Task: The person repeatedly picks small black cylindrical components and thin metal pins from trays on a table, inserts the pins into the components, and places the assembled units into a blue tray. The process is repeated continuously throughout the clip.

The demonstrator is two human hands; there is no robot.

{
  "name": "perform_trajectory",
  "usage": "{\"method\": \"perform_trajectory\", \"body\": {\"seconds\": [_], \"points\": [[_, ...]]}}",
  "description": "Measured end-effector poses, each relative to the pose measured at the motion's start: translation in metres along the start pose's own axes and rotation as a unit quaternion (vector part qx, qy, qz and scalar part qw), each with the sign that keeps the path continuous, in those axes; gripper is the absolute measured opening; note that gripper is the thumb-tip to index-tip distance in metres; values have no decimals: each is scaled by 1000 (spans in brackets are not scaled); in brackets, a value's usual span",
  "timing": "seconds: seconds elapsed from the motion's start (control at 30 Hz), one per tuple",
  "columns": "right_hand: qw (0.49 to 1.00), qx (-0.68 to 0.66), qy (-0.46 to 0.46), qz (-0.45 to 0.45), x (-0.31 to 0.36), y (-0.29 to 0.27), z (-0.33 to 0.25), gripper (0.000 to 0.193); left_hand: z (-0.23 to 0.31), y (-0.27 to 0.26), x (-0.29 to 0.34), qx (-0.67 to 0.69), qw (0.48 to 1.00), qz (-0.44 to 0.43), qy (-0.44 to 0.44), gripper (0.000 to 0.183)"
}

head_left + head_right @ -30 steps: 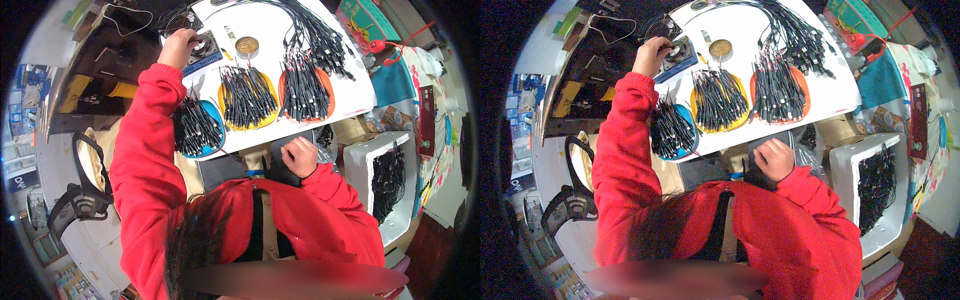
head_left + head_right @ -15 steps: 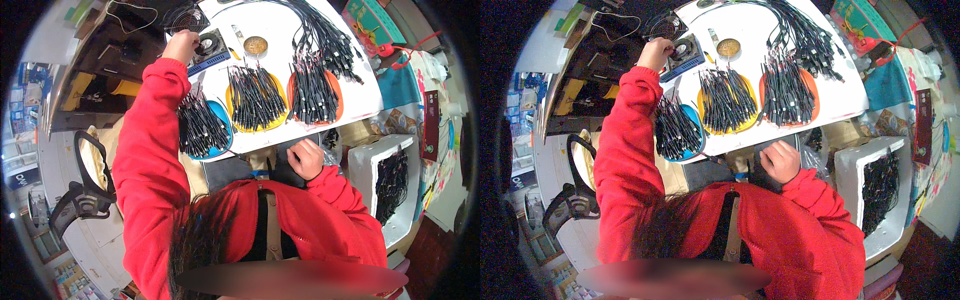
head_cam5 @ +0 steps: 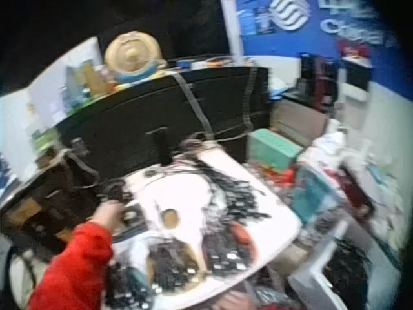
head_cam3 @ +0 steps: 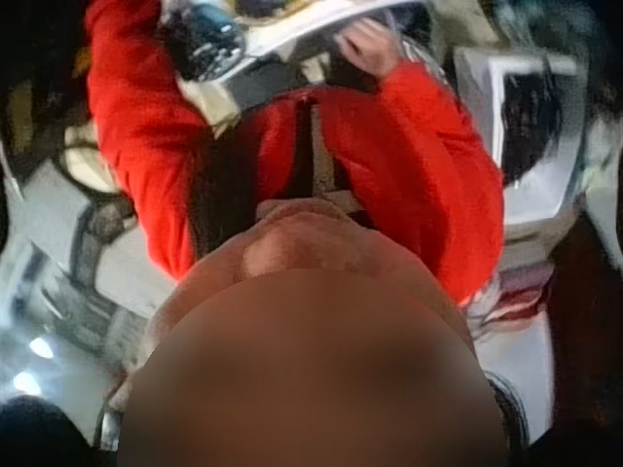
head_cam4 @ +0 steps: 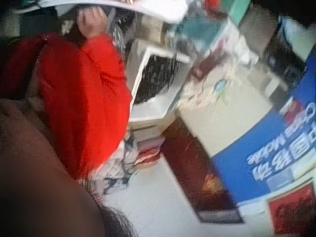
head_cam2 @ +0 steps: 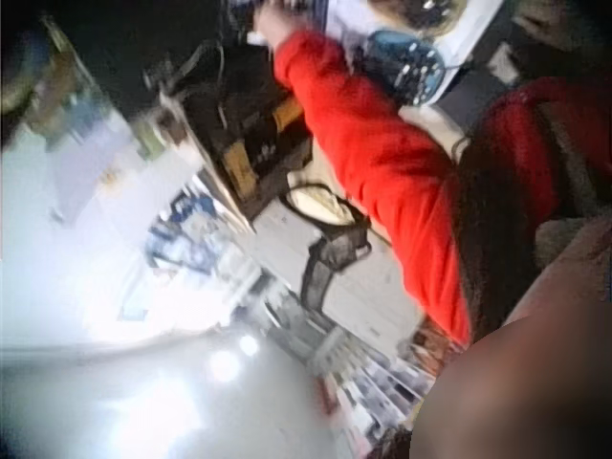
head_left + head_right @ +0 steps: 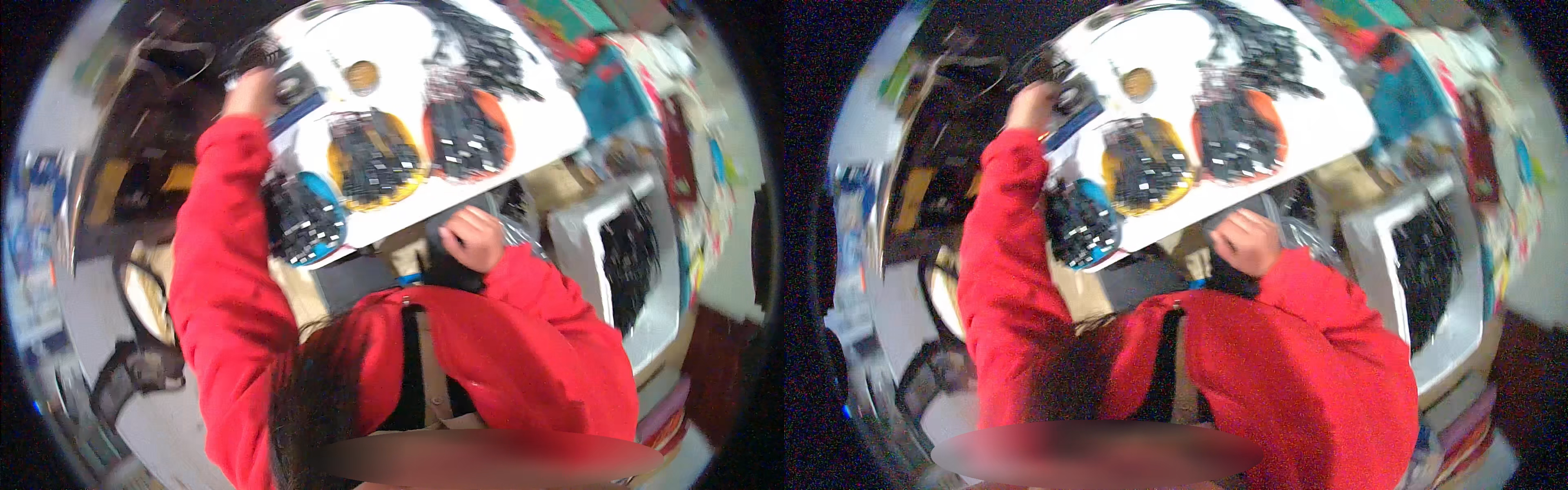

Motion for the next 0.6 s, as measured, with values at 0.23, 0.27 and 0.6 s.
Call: {"method": "perform_trajectory", "body": {"seconds": [0.23,0.27,0.6], "points": [[982,-173,75,6,-1,-14,-3,15,49,-127,83,441,870,148,-165,18],[977,-202,60,31,-10,-20,-17,16,73,-148,100,475,858,132,-143,17],[922,-379,22,-71,-26,-64,-146,41,293,-186,184,836,547,-29,-36,26]]}}
Point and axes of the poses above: each hand's wrist, its own x-axis away from the middle knuckle, its own y-axis out of the palm, z = x × y, the point moved 9 cm from there along -x, towards the middle knuckle, and after that the axes turned 10 degrees about z, right-handed, at the moved point
